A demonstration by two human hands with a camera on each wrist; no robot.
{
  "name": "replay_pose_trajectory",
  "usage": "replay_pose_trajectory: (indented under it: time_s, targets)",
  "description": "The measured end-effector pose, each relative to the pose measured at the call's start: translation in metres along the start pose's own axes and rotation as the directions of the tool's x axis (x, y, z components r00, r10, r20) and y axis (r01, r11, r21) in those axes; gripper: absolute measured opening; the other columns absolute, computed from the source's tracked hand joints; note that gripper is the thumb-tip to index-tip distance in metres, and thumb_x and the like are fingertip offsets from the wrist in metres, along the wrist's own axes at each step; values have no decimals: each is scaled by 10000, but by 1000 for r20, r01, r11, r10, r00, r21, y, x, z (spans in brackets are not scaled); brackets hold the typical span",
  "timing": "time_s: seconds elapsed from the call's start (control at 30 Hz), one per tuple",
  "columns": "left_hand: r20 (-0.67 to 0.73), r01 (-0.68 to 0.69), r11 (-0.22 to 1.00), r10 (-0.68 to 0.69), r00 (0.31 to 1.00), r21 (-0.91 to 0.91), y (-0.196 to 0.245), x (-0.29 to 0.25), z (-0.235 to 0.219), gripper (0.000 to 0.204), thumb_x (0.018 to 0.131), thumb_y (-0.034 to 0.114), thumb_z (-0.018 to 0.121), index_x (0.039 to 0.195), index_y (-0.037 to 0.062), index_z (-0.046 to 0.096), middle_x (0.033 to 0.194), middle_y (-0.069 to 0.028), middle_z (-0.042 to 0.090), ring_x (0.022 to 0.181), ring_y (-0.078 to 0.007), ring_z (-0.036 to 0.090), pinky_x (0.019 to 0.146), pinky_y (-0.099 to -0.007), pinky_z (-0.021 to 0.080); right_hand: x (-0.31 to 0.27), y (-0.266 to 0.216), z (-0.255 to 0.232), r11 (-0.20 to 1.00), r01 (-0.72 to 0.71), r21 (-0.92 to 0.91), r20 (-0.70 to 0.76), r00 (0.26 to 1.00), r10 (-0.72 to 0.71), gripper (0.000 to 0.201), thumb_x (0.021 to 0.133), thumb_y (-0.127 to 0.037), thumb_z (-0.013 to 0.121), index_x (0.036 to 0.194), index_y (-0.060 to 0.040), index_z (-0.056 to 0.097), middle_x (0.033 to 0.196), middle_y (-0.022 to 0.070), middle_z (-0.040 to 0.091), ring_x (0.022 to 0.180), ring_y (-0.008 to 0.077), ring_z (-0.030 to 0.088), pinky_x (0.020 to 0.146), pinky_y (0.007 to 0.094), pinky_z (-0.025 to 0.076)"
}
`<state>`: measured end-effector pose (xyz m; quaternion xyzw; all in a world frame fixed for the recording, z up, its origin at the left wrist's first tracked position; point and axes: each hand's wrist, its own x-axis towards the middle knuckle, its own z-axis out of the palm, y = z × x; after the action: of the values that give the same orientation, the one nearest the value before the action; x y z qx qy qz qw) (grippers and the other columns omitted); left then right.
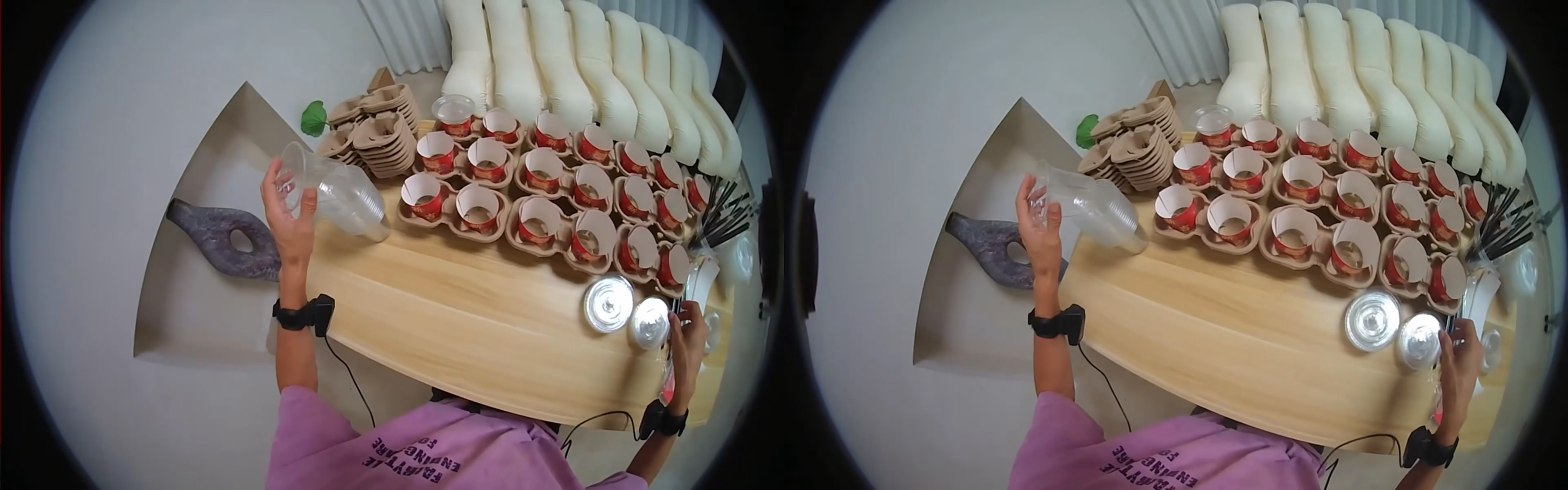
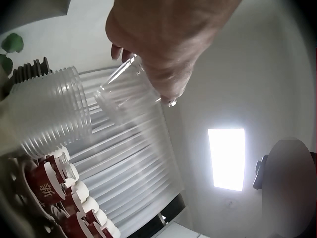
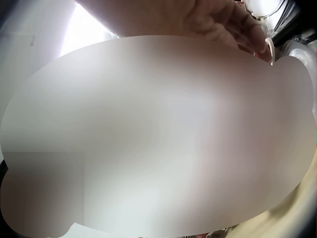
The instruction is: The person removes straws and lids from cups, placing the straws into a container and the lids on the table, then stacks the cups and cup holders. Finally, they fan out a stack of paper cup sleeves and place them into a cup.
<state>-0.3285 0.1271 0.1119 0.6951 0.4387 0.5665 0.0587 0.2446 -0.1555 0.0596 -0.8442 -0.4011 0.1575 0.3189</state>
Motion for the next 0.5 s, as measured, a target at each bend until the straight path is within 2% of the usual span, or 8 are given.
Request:
replay_pose_trajectory:
  time_s: [0.07, 0.13, 0.2, 0.27, 0.3, 0.4, 0.47, 0.5]
  targets:
    - [-4, 0, 999, 0, 1000, 40, 6, 0, 1, 768, 891, 430, 718, 1435, -10, 402, 1388, -163, 464, 1188, -275, 518, 1004, -409, 414, 3, -14, 2, 1000, -9, -17, 25, 1000, 10, 251, 909, -100, 656, 1111, 26, 575, 782, 62, 585, 647, 112, 541, 580, 278, 447]
    - [127, 12, 986, -33, 991, 169, 6, -2, 1, 751, 880, 399, 731, 1436, 7, 412, 1358, -172, 473, 1183, -295, 516, 1013, -420, 406, 6, -27, 8, 987, 125, 97, 10, 992, -127, 249, 891, -75, 668, 1109, 23, 597, 765, 86, 611, 609, 132, 537, 575, 288, 457]
    - [163, 7, 980, -40, 986, 199, 6, -3, 3, 741, 870, 373, 741, 1431, 14, 419, 1345, -175, 477, 1181, -302, 514, 1014, -425, 405, 8, -54, 8, 993, 107, 50, 34, 993, -109, 249, 880, -69, 675, 1095, 27, 593, 794, 107, 638, 614, 138, 555, 581, 286, 470]
    - [197, 1, 972, -49, 979, 236, 5, -7, 5, 732, 859, 347, 752, 1427, 21, 426, 1332, -177, 481, 1179, -309, 512, 1015, -429, 404, 16, -71, 14, 980, 153, 126, 77, 984, -163, 246, 866, -57, 680, 1078, 30, 590, 838, 126, 658, 627, 149, 573, 586, 299, 473]
    - [224, -6, 964, -56, 973, 267, 4, -8, 5, 736, 843, 324, 764, 1425, 24, 429, 1332, -175, 479, 1185, -313, 503, 1018, -430, 402, 25, -66, 20, 961, 257, 103, 68, 962, -265, 242, 854, -63, 692, 1054, 26, 588, 838, 134, 652, 641, 173, 594, 597, 313, 477]
    - [277, 0, 953, -88, 957, 302, 1, -12, 8, 757, 810, 303, 789, 1419, 29, 433, 1344, -175, 468, 1211, -331, 474, 1035, -440, 392, 30, -105, 26, 930, 367, 21, 97, 925, -368, 239, 846, -77, 700, 1038, 19, 596, 829, 140, 648, 650, 201, 613, 606, 322, 485]
    - [292, 19, 948, -117, 949, 318, -1, -12, 9, 774, 794, 306, 803, 1417, 31, 435, 1355, -177, 459, 1232, -346, 455, 1048, -449, 383, 37, -124, 31, 919, 391, -42, 133, 914, -383, 237, 840, -89, 706, 1028, 14, 606, 800, 140, 643, 653, 214, 619, 612, 324, 490]
    - [345, -29, 932, -104, 933, 361, -2, -13, 9, 816, 778, 322, 817, 1431, 38, 418, 1404, -200, 417, 1284, -371, 408, 1078, -461, 357, 40, -132, 35, 912, 409, -41, 158, 903, -398, 244, 836, -91, 709, 1031, 15, 609, 782, 137, 646, 645, 215, 619, 607, 326, 487]
